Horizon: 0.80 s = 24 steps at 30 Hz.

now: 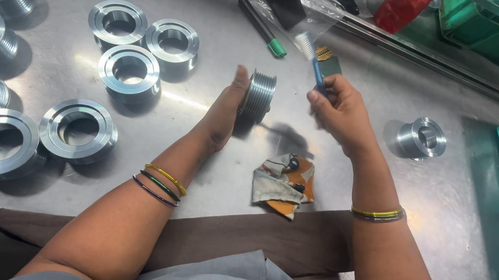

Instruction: Inspecting metal pulley components, cleaning them with a brush and cloth, and marking them with a pen at a workstation.

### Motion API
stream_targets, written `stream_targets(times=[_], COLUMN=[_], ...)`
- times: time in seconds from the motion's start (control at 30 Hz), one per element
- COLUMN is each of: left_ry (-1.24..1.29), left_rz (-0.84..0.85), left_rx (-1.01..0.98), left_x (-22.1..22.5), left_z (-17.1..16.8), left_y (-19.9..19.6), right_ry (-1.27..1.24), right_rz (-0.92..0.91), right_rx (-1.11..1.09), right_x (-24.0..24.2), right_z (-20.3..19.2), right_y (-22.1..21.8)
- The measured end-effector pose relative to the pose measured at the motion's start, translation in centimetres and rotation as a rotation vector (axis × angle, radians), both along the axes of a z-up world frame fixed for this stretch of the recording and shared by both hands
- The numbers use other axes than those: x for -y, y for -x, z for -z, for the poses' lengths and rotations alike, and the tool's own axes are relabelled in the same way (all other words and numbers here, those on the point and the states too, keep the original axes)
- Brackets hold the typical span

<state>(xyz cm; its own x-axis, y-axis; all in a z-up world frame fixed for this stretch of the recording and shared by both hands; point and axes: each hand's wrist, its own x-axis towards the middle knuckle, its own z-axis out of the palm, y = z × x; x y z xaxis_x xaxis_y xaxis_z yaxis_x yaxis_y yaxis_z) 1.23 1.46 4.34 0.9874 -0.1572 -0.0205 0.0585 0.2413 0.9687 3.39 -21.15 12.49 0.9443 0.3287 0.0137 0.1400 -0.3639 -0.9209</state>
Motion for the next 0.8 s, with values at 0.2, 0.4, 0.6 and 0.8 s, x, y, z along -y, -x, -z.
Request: stream_targets(times=[0.2,0.4,0.6,0.8], left_ry=[0.078,0.054,0.035,0.027], left_rz=[0.052,0.039,0.029,0.019], left_rx=[-0.031,0.01,0.016,0.039], left_x=[0.0,0.0,-0.1,-0.4], left_z=[0.2,0.2,0.1,0.5], left_y=[0.0,-0.1,0.1,-0.1], right_ry=[0.312,0.764,0.754,0.69], right_rz=[0.126,0.188,0.017,0.075], right_rx=[0.029,0.366,0.898,0.824], right_x=[-1.6,-3.5,-1.5,2.2], right_z=[-0.7,-1.7,1.1,4.1], right_y=[-1.0,1.2,5.8,3.7])
